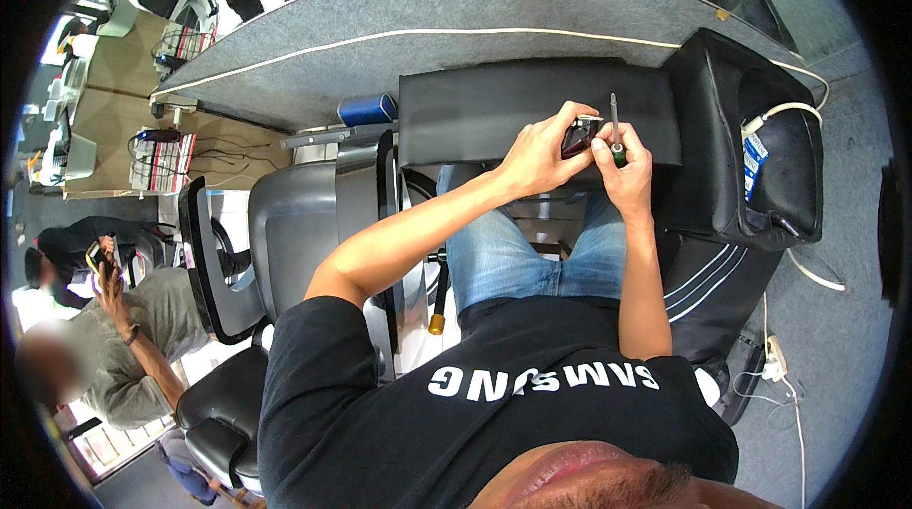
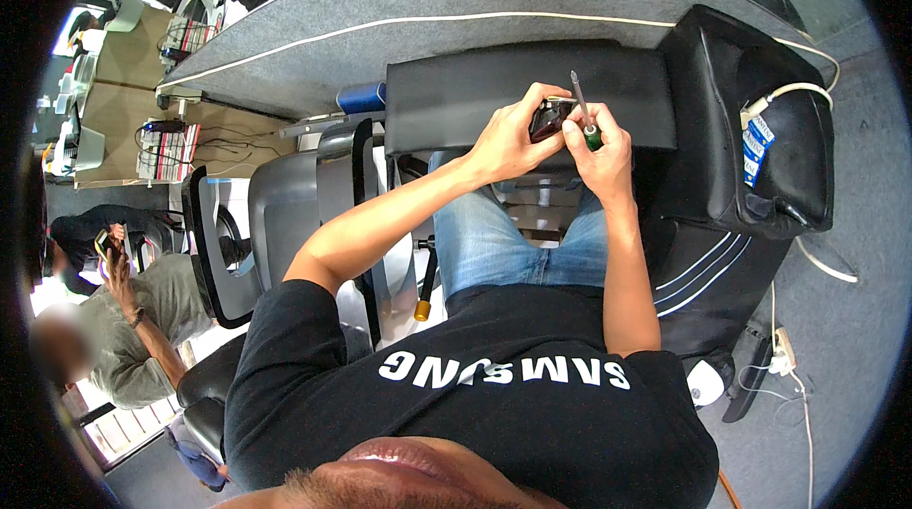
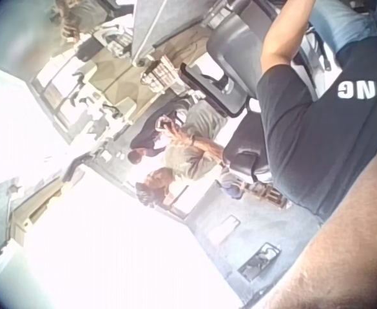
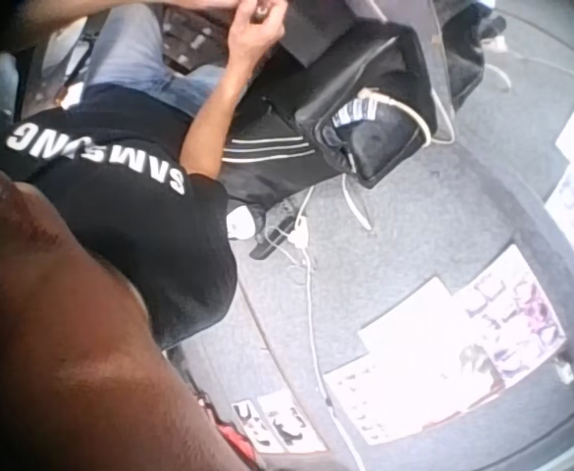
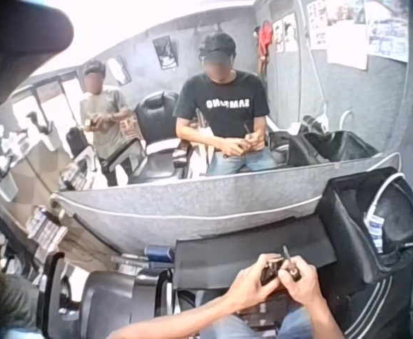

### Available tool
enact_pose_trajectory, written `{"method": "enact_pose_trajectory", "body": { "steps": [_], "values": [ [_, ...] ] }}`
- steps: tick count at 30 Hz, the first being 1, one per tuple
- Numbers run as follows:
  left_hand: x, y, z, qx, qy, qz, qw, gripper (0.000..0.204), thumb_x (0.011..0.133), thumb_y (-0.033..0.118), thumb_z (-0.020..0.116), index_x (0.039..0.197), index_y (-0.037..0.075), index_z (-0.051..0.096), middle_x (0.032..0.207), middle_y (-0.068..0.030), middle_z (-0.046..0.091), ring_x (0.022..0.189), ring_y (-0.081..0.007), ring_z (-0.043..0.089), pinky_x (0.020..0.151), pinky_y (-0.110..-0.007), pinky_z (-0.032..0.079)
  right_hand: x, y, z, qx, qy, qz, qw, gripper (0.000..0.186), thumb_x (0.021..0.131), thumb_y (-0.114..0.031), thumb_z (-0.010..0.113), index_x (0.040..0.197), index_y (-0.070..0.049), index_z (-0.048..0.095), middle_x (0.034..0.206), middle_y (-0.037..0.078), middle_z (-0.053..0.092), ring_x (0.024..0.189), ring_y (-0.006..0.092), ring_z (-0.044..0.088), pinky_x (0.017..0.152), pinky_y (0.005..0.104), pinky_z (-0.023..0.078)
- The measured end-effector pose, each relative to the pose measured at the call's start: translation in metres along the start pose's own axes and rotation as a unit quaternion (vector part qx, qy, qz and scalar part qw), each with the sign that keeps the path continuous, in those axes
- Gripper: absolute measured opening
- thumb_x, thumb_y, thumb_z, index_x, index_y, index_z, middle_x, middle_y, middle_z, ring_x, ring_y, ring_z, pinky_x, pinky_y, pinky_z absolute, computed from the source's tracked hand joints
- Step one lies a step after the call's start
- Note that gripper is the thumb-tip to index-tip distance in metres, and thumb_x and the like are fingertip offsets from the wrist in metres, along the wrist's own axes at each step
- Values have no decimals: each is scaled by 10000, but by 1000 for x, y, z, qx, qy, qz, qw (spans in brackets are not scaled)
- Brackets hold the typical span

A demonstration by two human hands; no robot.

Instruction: The person uses a screwdriver to loosen and remove screws from the blade assembly of hair clippers, then reattaches the blade and tightens the screws.

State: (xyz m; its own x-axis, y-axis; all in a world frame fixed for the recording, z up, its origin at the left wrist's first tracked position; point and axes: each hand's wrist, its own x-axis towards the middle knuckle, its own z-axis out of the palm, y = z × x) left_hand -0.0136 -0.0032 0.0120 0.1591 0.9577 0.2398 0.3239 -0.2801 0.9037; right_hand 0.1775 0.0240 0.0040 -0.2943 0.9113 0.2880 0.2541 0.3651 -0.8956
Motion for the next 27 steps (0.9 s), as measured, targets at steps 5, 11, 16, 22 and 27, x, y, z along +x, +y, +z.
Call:
{"method": "enact_pose_trajectory", "body": {
  "steps": [5,11,16,22,27],
  "values": [
    [-1,-2,0,35,-8,9,999,520,907,170,799,1341,69,533,1145,-200,751,1039,-414,749,841,-461,601,3,-8,-14,-39,-31,24,998,145,978,-144,759,1008,-22,687,672,-31,518,623,53,448,575,261,397],
    [-1,0,-1,77,9,41,996,504,896,169,812,1323,67,565,1110,-189,749,982,-403,756,781,-452,608,1,-19,-14,-57,-27,32,997,129,973,-125,763,1003,-15,703,662,-37,503,616,46,429,557,260,374],
    [0,-2,0,112,34,73,990,526,887,170,825,1344,72,583,1135,-172,746,974,-389,757,774,-446,619,-1,-10,-9,-13,-20,69,997,130,985,-121,762,1000,-7,704,694,-78,533,644,15,441,559,234,354],
    [-1,-7,0,139,49,92,985,538,884,162,824,1360,81,587,1206,-142,724,985,-372,754,781,-446,621,0,-16,-3,69,-16,146,987,117,1002,-118,753,1022,-9,714,699,-86,544,619,-13,431,534,208,341],
    [-1,-6,-2,170,40,95,980,536,880,167,822,1358,94,590,1142,-122,703,932,-364,749,749,-450,616,-1,-20,-1,137,-3,213,967,127,991,-123,762,1044,-13,728,660,-73,555,511,-7,435,445,203,333]
  ]
}}
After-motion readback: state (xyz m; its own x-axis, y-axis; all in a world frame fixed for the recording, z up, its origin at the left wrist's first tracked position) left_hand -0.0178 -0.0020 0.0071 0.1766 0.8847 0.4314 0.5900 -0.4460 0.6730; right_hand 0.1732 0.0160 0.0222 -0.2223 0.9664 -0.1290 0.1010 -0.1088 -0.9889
